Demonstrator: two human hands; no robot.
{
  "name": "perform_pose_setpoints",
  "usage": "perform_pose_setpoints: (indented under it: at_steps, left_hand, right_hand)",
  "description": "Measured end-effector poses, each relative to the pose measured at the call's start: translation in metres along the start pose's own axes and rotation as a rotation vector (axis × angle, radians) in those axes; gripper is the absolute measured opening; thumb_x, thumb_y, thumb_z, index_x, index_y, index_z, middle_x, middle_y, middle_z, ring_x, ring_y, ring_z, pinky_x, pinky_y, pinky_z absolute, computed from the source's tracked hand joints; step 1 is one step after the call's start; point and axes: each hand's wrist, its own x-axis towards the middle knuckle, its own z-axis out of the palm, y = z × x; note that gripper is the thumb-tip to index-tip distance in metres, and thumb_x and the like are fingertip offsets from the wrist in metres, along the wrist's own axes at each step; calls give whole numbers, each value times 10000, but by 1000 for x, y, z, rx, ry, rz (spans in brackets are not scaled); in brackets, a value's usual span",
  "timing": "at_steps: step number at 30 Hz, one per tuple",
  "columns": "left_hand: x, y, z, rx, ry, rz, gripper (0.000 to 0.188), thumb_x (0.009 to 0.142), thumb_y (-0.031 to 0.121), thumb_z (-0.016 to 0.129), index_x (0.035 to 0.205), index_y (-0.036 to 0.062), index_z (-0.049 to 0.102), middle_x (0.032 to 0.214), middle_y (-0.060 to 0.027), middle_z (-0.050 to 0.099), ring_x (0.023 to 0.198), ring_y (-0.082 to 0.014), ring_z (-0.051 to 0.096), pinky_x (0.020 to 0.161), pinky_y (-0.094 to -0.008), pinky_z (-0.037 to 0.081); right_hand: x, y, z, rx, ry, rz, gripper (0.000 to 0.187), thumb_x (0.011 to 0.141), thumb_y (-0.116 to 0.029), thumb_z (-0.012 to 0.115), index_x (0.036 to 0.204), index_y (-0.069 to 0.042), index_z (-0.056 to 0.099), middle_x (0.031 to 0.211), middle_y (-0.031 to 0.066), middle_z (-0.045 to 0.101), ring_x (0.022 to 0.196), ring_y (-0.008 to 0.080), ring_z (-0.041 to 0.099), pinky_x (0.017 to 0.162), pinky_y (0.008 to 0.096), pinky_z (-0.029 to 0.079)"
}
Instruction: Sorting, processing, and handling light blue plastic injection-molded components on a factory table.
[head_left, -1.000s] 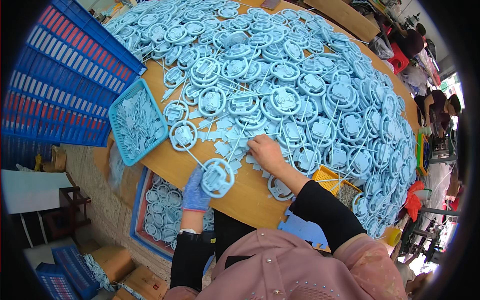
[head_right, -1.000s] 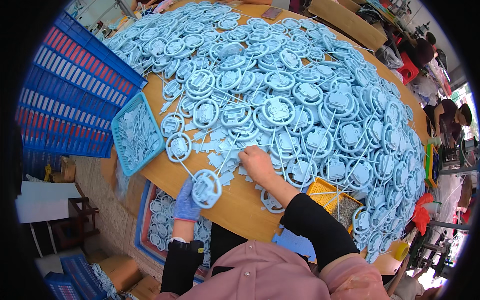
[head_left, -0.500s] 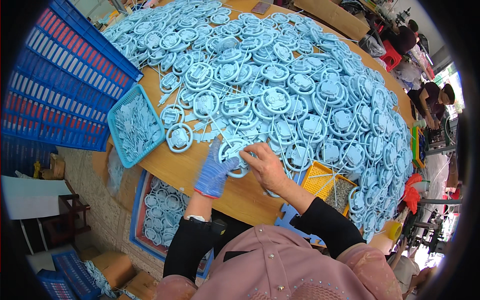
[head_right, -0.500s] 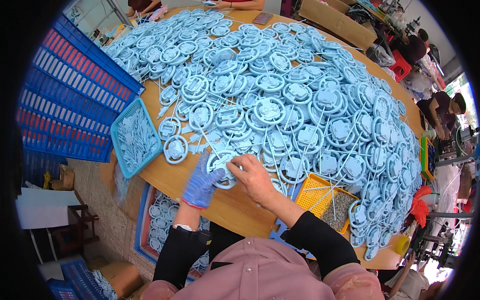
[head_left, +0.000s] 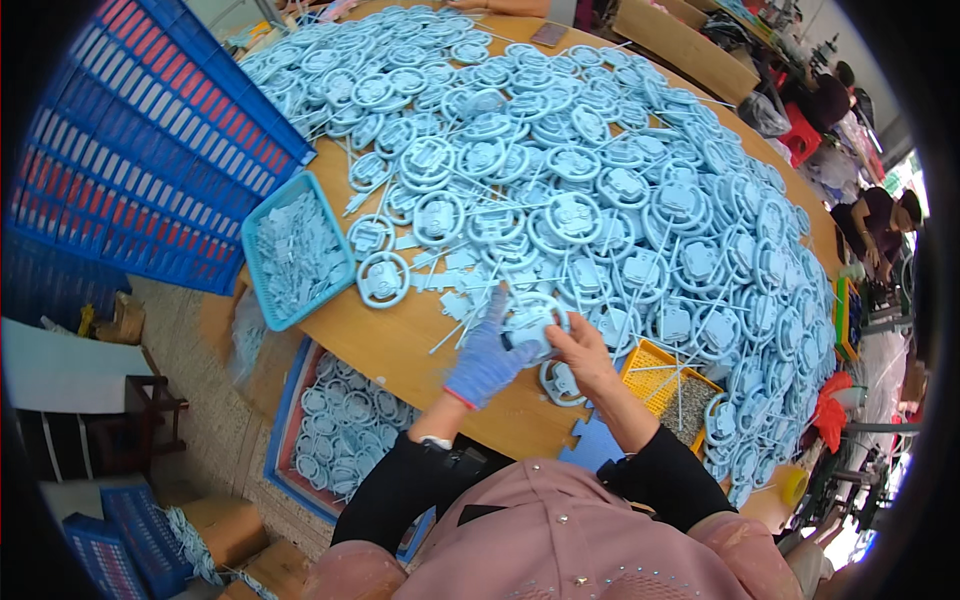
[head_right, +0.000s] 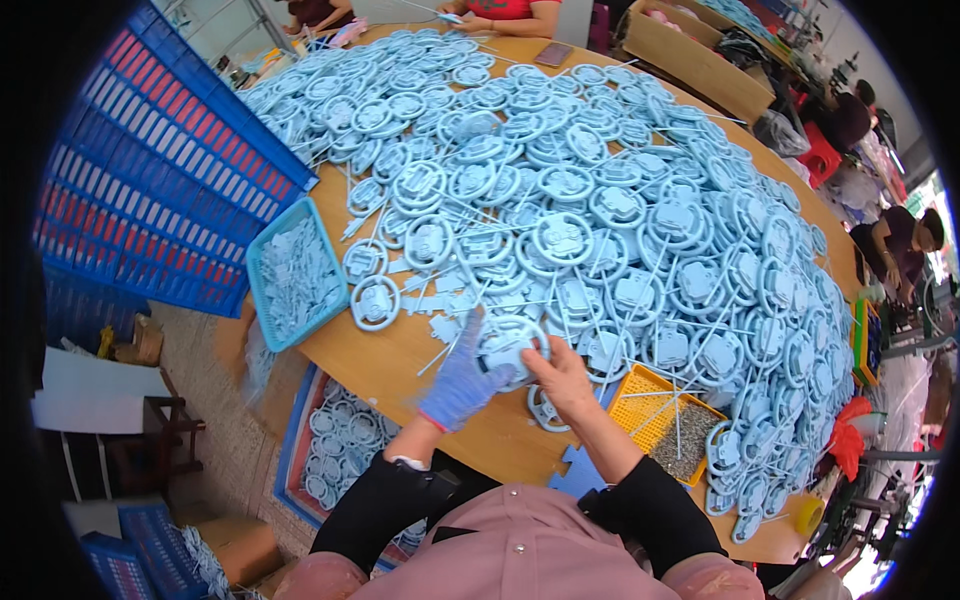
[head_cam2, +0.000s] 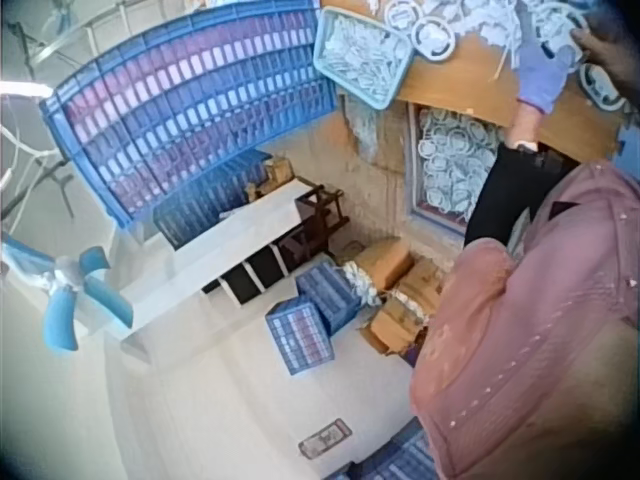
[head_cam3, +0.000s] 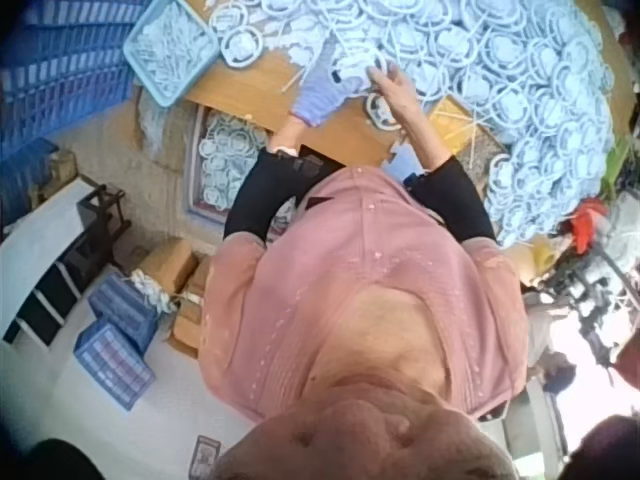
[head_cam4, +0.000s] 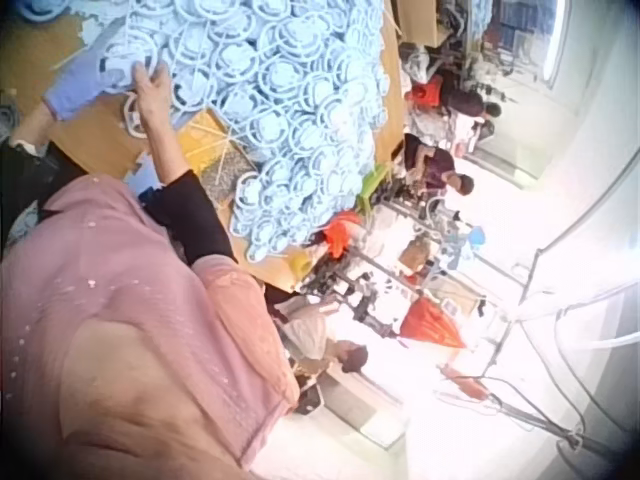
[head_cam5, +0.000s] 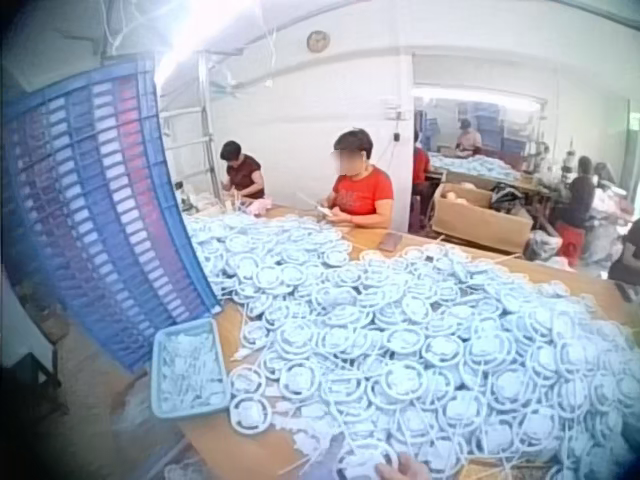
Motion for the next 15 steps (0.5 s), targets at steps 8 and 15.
perform_pose_setpoints:
  at_steps: [8,15]
  left_hand:
    - [43,-32,-109,893,346,172,942,661,259,803,1437,63,307,1363,-198,431,1229,-302,451,1026,-383,374]
    - [57,-46,-186,1547,322,-39,855,692,320,778,1418,129,369,1454,-207,306,1335,-395,306,1078,-447,316]
  right_hand:
    - [-25,-24,-161,256,472,-400,304,931,-236,576,1187,-81,526,1043,24,618,932,148,616,815,299,518]
    - [-1,-41,-103,-43,216,-223,315,909,-215,595,1159,-29,555,1102,100,635,891,199,647,772,314,522]
